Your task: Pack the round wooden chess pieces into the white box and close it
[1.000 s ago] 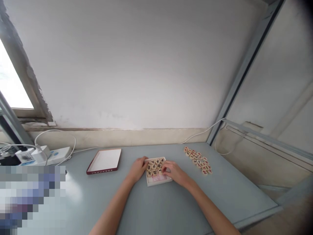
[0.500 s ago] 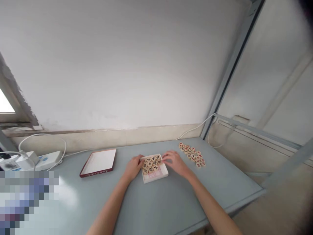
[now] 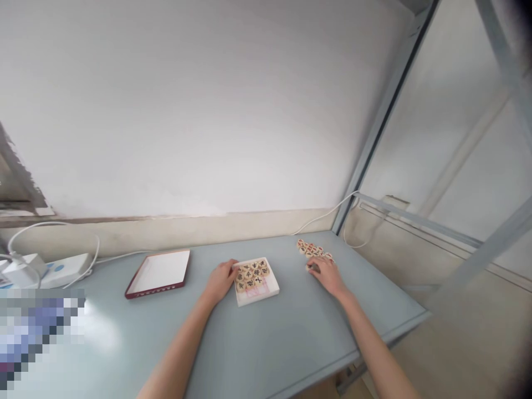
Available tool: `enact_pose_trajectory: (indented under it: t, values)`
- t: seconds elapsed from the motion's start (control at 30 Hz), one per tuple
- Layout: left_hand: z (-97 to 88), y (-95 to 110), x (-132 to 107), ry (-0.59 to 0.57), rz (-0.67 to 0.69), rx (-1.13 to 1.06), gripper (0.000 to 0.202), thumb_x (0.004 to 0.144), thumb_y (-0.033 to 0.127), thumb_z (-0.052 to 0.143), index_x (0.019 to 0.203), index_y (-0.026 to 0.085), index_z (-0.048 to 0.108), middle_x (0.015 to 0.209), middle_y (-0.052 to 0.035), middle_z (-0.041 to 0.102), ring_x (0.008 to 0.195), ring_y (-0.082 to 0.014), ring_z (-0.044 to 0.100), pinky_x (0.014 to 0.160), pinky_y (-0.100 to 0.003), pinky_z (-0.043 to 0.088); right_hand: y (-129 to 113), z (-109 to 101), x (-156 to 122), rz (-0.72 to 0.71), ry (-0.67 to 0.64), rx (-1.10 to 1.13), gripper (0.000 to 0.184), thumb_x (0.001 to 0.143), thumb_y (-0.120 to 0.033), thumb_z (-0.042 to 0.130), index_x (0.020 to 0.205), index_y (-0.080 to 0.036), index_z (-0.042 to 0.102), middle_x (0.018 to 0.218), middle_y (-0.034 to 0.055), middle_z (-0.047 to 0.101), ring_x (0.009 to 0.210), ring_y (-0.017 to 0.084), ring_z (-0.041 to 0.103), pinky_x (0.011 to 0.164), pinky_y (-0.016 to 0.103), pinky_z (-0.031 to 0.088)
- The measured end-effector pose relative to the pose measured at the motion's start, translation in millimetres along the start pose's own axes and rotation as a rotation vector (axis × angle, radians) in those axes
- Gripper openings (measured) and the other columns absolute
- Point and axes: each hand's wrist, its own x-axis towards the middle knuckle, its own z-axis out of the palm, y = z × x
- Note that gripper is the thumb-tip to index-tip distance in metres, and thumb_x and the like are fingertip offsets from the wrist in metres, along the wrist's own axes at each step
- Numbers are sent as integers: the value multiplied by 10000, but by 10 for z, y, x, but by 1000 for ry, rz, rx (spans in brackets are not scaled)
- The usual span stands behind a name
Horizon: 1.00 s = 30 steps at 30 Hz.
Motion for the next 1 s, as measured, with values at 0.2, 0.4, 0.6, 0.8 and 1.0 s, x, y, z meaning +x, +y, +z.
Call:
enact_pose_trajectory:
  t: [0.2,0.4,0.6,0.8,1.0]
  values:
    - [11,-6,0,4,-2,8,359,874,376,285,1039,186,541,913,-80,624,888,-203,557,770,-296,406,-528,-83,-3,-63,-121,375,191,755,-356,586,894,-233,633,918,16,633,841,175,549,789,307,391]
    - [-6,29,-12,6,-2,14,337,876,363,294,1016,187,545,937,-79,630,910,-198,558,764,-285,400,-1130,16,130,-228,-240,426,171,745,-277,612,911,-235,616,938,-4,626,896,163,538,832,294,344]
    - [6,18,-5,0,-23,25,333,879,366,295,1020,190,540,920,-78,627,887,-194,558,753,-283,402,-1257,92,177,-308,-246,116,53,778,-268,591,759,-221,607,876,-3,633,882,171,518,817,328,283]
    - [42,-27,12,0,-20,18,328,877,373,302,1022,195,537,917,-75,620,887,-197,553,770,-292,401,-1230,148,171,-332,-210,50,118,794,-310,586,713,-251,648,965,1,597,934,166,485,791,324,270]
    - [28,-7,14,-5,-15,11,340,878,381,293,1038,198,530,916,-78,620,889,-200,555,759,-289,406,-809,52,234,-187,-56,-43,175,847,-308,485,812,-279,653,943,0,613,931,183,506,813,349,295]
